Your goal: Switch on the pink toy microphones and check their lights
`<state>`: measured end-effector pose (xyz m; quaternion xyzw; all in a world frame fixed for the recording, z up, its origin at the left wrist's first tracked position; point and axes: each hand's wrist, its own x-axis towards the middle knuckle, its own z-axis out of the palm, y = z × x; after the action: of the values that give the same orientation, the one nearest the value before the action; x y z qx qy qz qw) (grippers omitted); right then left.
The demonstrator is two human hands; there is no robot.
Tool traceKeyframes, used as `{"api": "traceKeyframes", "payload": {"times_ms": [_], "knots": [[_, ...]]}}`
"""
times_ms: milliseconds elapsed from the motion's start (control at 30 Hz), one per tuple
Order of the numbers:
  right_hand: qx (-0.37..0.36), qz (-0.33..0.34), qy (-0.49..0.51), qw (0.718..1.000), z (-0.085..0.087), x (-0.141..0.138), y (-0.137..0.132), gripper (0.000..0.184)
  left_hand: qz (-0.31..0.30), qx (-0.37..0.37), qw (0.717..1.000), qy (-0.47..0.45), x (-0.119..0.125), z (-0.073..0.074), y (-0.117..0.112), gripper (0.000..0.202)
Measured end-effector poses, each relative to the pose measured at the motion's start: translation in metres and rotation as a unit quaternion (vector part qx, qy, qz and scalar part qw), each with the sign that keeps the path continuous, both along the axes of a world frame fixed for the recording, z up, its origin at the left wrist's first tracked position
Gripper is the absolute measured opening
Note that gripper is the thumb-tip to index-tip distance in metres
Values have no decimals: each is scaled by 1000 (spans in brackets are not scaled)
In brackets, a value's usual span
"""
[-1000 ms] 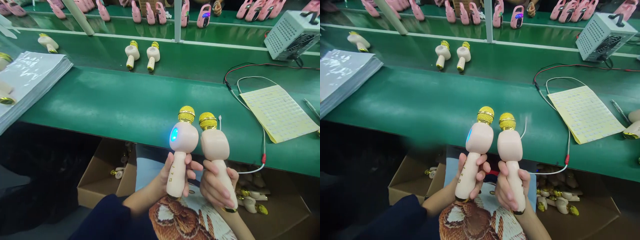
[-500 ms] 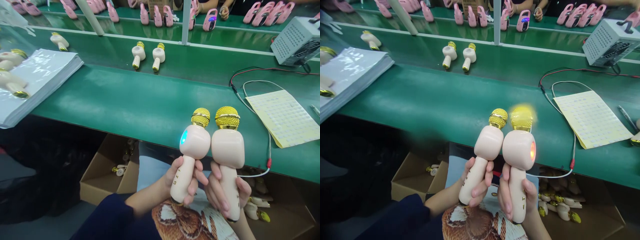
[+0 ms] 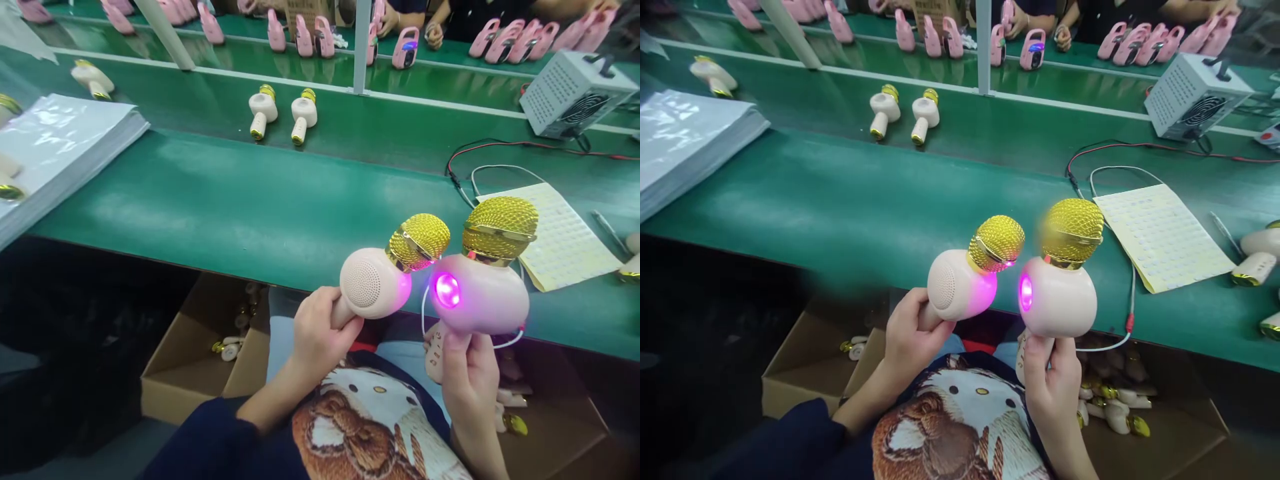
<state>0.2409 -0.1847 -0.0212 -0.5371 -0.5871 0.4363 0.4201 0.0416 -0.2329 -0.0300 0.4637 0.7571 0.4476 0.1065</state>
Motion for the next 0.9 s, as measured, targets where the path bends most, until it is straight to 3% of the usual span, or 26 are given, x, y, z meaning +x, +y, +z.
{"api": "traceKeyframes", "payload": {"times_ms": [100, 200, 300, 367, 467, 533, 600, 767, 900], "knots": [[39, -11, -67, 997, -2, 4, 4, 20, -11, 5, 1000, 9, 0, -2, 1, 18], [26, -24, -105, 994, -5, 8, 7, 27, -11, 9, 1000, -18, 0, -1, 1, 19], [-29, 6, -31, 999, -6, 7, 5, 27, -15, 7, 990, -143, 2, -1, -1, 23], [-78, 59, 76, 992, -2, 3, 2, 31, -42, 8, 954, -297, 4, -1, -2, 26], [-152, 129, 219, 955, 3, -2, -3, 36, -111, 21, 845, -523, 7, -3, -2, 36], [-193, 156, 274, 929, 4, -3, -3, 37, -149, 32, 777, -611, 7, -4, -1, 40], [-218, 175, 303, 911, 0, 0, 2, 37, -173, 42, 731, -659, 7, -5, 1, 41], [-241, 207, 290, 903, -21, 8, 16, 31, -177, 23, 664, -726, 5, -9, 5, 38], [-286, 154, 334, 885, -34, -3, 18, 36, -113, 17, 647, -754, 3, -14, 6, 40]]}}
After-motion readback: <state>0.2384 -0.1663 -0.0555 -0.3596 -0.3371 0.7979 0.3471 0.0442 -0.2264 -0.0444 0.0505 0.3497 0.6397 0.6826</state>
